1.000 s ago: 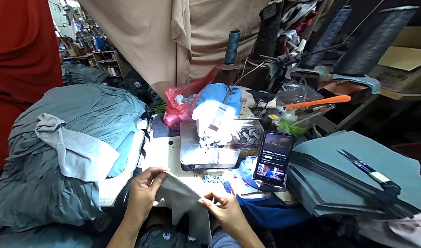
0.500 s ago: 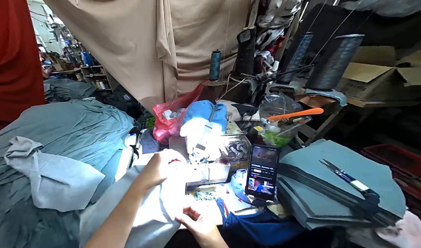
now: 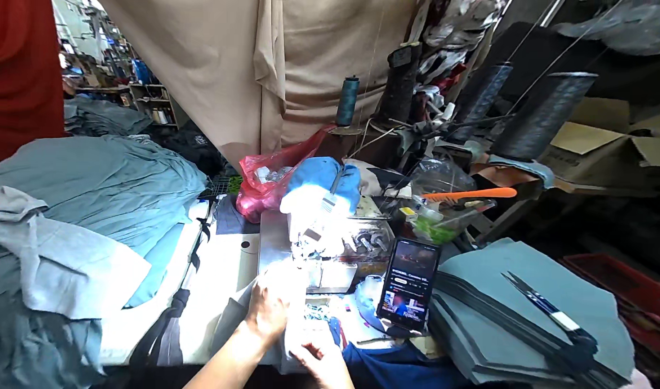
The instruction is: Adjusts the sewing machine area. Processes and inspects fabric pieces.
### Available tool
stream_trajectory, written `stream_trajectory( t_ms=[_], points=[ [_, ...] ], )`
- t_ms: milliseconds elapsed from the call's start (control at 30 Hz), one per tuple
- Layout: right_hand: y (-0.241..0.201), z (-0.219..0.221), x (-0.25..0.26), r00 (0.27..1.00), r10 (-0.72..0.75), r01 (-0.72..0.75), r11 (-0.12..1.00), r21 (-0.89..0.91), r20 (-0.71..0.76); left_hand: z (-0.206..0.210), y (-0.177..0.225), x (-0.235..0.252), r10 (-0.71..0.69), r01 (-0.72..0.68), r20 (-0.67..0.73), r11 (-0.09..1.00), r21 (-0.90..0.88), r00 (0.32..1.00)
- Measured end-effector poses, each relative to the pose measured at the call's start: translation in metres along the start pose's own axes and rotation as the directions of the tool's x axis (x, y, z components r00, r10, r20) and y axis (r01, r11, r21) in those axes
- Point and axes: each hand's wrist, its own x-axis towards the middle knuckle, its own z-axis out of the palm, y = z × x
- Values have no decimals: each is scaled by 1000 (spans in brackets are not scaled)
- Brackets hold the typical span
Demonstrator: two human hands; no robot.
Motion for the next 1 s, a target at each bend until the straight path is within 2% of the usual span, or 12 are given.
stream_trajectory(
  t_ms=[67,167,333,500,600,633,733,833,900,1000],
  points=[
    [-2,1,-1,1000,10,-10,1000,5,-1,-2,8,-13,35,-30,-36,992,124,999],
    [-3,1,-2,1000,4,-4,1000,11,-7,-5,21,-19,-20,3,69,971,240,997],
    [-6,0,1,1000,-18,18,1000,7,-8,-7,26,-9,-123,74,216,972,223,969],
    [-7,-1,8,996,-90,90,996,-16,-13,-5,25,0,-166,79,316,959,273,934],
    [-10,1,11,995,-92,92,996,-15,-26,-10,28,10,-243,129,425,951,280,872],
    [-11,1,12,995,-89,89,996,-15,-36,-9,27,10,-247,132,426,950,282,870],
    [-9,2,14,996,-86,84,996,-40,-39,-3,18,1,-159,77,320,964,253,934],
    [-7,3,9,1000,4,-4,1000,-29,18,-10,14,-8,-107,59,320,986,157,941],
    [-8,4,3,996,70,-71,997,18,55,-10,10,-22,-42,10,225,990,140,974],
    [-4,3,-3,996,46,-52,996,70,76,-9,8,-35,41,-59,82,974,218,996]
  ],
)
